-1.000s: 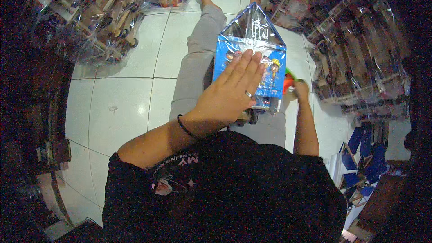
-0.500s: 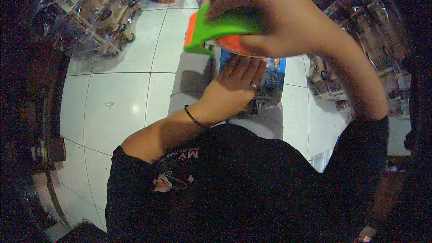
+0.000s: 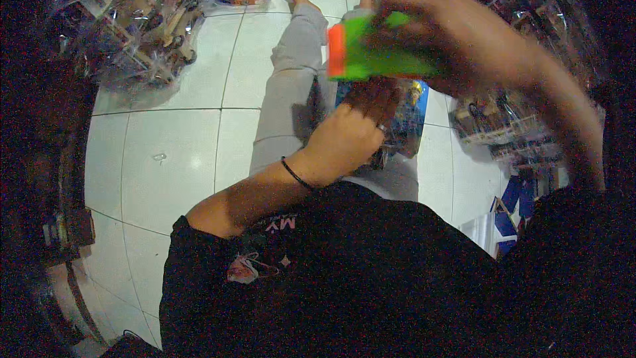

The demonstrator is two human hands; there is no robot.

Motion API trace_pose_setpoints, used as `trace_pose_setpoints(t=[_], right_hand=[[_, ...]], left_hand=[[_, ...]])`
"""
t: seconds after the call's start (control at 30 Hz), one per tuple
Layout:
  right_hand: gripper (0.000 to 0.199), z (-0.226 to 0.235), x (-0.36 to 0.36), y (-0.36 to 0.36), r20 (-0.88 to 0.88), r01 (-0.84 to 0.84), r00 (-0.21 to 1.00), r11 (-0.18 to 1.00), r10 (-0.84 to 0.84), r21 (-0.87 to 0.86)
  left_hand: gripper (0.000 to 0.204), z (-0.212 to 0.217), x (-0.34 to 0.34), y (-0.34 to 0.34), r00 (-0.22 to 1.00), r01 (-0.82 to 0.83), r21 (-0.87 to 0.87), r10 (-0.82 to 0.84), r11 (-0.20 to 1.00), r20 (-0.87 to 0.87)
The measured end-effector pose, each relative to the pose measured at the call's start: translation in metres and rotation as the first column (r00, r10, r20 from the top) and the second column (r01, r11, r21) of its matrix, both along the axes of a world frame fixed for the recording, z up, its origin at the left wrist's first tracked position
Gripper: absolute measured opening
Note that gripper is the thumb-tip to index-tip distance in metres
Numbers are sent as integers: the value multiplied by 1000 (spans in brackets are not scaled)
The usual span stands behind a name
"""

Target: The person sits on the floor and wraps wooden toy vehicles in clear plastic bags using a tape dispenser. They place the toys into bags, seal the edges with tape, and set the finished packages aside.

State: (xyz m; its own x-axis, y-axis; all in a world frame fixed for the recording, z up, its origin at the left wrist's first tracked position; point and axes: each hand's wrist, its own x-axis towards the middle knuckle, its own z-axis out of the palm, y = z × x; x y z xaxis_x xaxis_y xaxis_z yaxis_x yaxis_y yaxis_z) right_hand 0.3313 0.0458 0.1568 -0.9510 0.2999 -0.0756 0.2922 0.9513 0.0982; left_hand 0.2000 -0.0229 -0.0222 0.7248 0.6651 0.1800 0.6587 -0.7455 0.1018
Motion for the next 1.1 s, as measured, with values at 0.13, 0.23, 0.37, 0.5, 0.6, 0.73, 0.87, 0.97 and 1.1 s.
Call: trace_pose_setpoints(t=[0.13, 0.23, 0.37, 0.5, 0.6, 0.73, 0.87, 0.97, 1.1], right_hand=[[63, -15, 110, -26, -108, 254, 962, 967, -251, 9], [63, -34, 167, -55, -111, 379, 925, 908, -364, 180], [63, -74, 208, -79, -202, 529, 839, 844, -506, 86], [57, -117, 193, -58, -137, 511, 853, 859, -503, 28], [45, -148, 172, -14, 203, 371, 899, 921, -389, 123], [36, -223, 205, 18, 347, 562, 795, 819, -497, -116], [38, -331, 282, 14, -484, 696, 447, 632, -753, -340], [46, -405, 301, -6, -458, 695, -52, 297, -887, -655], [59, -423, 277, -18, -320, 798, -265, -21, -910, -602]], left_hand=[[56, 0, -3, 1, 966, -82, 281, 7, 956, 258], [73, -6, -3, 2, 948, -88, 259, 1, 962, 318], [77, -11, -5, -5, 936, -57, 195, -15, 979, 351], [77, -10, -7, -10, 929, -17, 193, -56, 981, 365], [73, -15, -9, -11, 929, -55, 217, -29, 975, 368], [64, -14, -16, -12, 902, 4, 255, -113, 967, 416], [54, 21, -7, -2, 863, 142, 295, -264, 945, 430], [52, 60, 30, 38, 937, 283, 436, -344, 854, 66], [56, 80, 94, 83, 772, 563, 139, -458, 815, -442]])
